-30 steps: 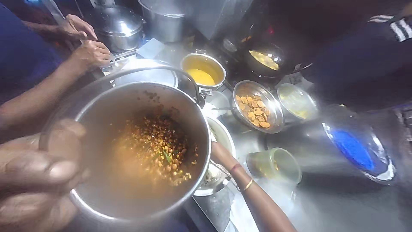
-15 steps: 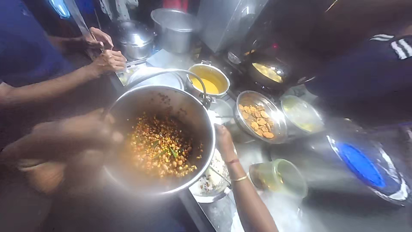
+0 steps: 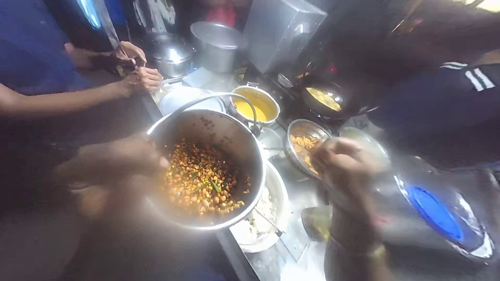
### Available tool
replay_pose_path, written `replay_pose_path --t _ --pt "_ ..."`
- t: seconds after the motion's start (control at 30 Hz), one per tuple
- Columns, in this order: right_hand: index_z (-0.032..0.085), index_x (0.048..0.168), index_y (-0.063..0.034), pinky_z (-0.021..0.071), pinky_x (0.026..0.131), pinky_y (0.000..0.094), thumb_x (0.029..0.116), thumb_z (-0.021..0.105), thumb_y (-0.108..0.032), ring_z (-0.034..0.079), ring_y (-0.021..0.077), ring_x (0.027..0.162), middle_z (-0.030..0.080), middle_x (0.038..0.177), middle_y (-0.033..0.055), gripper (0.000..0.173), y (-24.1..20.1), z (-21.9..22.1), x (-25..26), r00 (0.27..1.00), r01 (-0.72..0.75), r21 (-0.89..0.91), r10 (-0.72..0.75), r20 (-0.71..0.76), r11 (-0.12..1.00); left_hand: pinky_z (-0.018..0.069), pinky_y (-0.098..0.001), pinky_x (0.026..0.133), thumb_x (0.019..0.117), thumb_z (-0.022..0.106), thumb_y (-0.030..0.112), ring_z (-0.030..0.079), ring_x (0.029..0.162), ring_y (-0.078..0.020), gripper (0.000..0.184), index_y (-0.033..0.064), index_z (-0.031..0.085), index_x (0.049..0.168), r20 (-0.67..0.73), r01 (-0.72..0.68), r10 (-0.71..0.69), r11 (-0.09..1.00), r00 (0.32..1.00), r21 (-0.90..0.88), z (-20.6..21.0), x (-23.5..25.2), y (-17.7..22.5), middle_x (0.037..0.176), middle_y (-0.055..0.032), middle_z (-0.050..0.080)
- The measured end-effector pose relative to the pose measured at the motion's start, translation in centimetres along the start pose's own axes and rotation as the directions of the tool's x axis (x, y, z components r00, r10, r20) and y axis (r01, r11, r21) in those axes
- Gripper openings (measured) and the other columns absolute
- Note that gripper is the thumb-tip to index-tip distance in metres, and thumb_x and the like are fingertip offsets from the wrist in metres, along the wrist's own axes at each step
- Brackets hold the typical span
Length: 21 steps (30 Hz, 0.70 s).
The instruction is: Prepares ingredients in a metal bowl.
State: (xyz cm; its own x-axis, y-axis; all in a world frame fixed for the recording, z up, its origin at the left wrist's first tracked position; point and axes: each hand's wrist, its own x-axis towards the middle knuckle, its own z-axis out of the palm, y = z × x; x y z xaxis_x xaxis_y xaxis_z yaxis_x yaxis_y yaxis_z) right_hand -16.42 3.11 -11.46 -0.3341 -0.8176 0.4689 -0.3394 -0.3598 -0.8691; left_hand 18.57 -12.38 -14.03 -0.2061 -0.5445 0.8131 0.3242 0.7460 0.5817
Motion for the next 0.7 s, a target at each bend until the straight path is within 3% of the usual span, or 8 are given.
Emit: replay_pose_path --t 0.1,0.13,0.2,0.27,0.37,0.5,0.63,0.7 --pt "0.070 0.084 -0.0247 0.0431 0.051 0.0131 0.0970 0.064 -0.031 0.050 -0.0056 0.056 0.057 0.066 -0.0142 0.015 -6.5 3.2 2.4 0.948 0.147 0.072 -0.161 0.273 0.987 0.0505 -0.0146 0.066 0.0989 0.064 0.036 0.058 0.066 0.0056 0.011 0.0283 0.071 0.097 -0.011 -0.070 0.069 0.996 0.998 -0.049 0.8 0.8 0.3 0.078 0.0189 0.066" --pt "0.068 0.087 -0.0225 0.0447 0.054 0.0116 0.0990 0.063 -0.030 0.051 -0.0068 0.060 0.057 0.069 -0.0142 0.015 -8.0 5.0 3.2 0.898 0.205 -0.016 -0.181 0.402 0.979 0.0502 -0.0135 0.065 0.1004 0.063 0.035 0.059 0.068 0.0058 0.011 0.0279 0.071 0.100 -0.009 -0.094 0.094 0.993 0.996 -0.075 1.0 1.0 0.2 0.081 0.0184 0.067" --pt "0.067 0.081 -0.0151 0.0469 0.054 0.0158 0.0894 0.067 -0.016 0.055 -0.0028 0.061 0.059 0.067 -0.0087 0.008 -10.0 9.3 5.0 0.771 0.310 -0.290 -0.062 0.633 0.905 0.0500 -0.0139 0.063 0.1009 0.062 0.032 0.060 0.067 0.0048 0.012 0.0255 0.072 0.100 -0.041 -0.126 0.122 0.984 0.992 -0.124 1.4 1.1 0.1 0.082 0.0157 0.069" --pt "0.073 0.100 -0.0084 0.0552 0.079 0.0334 0.0954 0.067 -0.019 0.068 0.0145 0.088 0.071 0.092 0.0052 0.013 -10.3 13.5 6.7 0.536 0.423 -0.473 0.208 0.818 0.773 0.0516 -0.0147 0.064 0.1015 0.062 0.032 0.062 0.069 0.0035 0.013 0.0248 0.072 0.105 -0.054 -0.134 0.126 0.974 0.991 -0.182 1.2 1.0 0.1 0.085 0.0137 0.071" --pt "0.062 0.136 -0.0033 0.0427 0.110 0.0546 0.1051 0.059 -0.035 0.053 0.0400 0.135 0.059 0.140 0.0226 0.044 -7.2 17.9 7.4 0.171 0.554 -0.504 0.502 0.848 0.662 0.0506 -0.0123 0.068 0.1030 0.058 0.035 0.061 0.073 0.0060 0.019 0.0207 0.071 0.104 -0.023 -0.126 0.124 0.969 0.992 -0.213 0.8 1.1 0.3 0.086 0.0142 0.070" --pt "0.050 0.150 -0.0041 0.0395 0.113 0.0606 0.1097 0.039 -0.009 0.050 0.0407 0.139 0.050 0.152 0.0219 0.042 -5.6 17.4 6.0 0.215 0.344 -0.707 0.681 0.700 0.618 0.0482 -0.0095 0.061 0.1025 0.057 0.036 0.061 0.066 0.0072 0.026 0.0172 0.068 0.088 -0.120 -0.140 0.127 0.985 0.985 -0.102 1.7 2.0 1.7 0.075 0.0147 0.067" --pt "0.063 0.134 -0.0060 0.0473 0.100 0.0633 0.1075 0.052 -0.026 0.063 0.0401 0.120 0.066 0.127 0.0226 0.035 -7.7 18.2 5.9 0.024 0.470 -0.608 0.680 0.733 0.639 0.0456 -0.0082 0.061 0.1035 0.053 0.033 0.059 0.066 0.0082 0.029 0.0151 0.068 0.087 -0.115 -0.154 0.148 0.987 0.982 -0.044 2.2 2.0 1.5 0.075 0.0135 0.067" --pt "0.067 0.125 -0.0029 0.0500 0.088 0.0638 0.1070 0.055 -0.028 0.067 0.0423 0.106 0.069 0.112 0.0243 0.033 -8.4 19.3 6.3 0.030 0.493 -0.599 0.676 0.737 0.631 0.0448 -0.0085 0.059 0.1028 0.053 0.032 0.059 0.065 0.0079 0.031 0.0133 0.068 0.083 -0.098 -0.138 0.135 0.990 0.986 -0.029 2.1 2.2 1.7 0.073 0.0118 0.068"
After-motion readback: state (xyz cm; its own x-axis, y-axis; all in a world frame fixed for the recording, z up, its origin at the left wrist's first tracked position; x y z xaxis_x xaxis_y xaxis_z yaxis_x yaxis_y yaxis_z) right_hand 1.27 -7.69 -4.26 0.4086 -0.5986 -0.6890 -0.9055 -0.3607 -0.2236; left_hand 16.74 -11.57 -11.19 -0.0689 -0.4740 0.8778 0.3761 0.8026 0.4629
